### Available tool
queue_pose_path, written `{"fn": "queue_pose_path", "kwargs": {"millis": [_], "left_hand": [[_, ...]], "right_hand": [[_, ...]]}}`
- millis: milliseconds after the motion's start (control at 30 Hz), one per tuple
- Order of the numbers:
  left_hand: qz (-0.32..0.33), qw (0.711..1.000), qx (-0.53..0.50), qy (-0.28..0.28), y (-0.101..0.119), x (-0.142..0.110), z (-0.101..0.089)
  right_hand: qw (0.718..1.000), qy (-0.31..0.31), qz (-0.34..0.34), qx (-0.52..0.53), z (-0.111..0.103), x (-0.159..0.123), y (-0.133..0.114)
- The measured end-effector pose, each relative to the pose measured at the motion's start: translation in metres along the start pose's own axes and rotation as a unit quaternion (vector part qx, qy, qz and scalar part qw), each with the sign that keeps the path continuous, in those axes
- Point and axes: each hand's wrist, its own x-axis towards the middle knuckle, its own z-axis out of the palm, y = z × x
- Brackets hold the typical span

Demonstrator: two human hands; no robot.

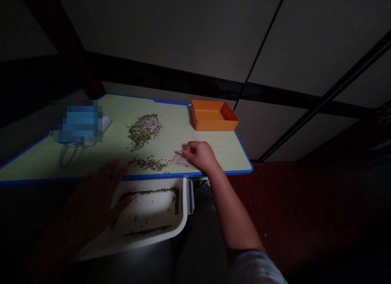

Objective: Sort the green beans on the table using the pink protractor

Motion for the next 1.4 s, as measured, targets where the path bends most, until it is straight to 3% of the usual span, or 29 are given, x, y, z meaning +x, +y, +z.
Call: {"fn": "queue_pose_path", "kwargs": {"millis": [267,867,1200,1400], "left_hand": [[-0.005,1.0,-0.003,-0.005,0.001,0.0023,-0.0019],[-0.003,1.0,-0.002,-0.001,0.0008,0.0011,-0.0016],[-0.003,1.0,-0.004,0.007,-0.001,-0.0007,0.0016],[0.005,1.0,-0.006,0.016,-0.0013,-0.0008,0.0023]], "right_hand": [[0.997,0.026,0.009,-0.071,0.001,0.0005,-0.0033],[0.964,0.106,0.121,-0.212,-0.0015,0.0023,-0.005],[0.97,0.114,0.142,-0.163,-0.0037,0.0017,-0.001],[0.959,0.144,0.179,-0.163,-0.0058,0.001,0.0002]]}}
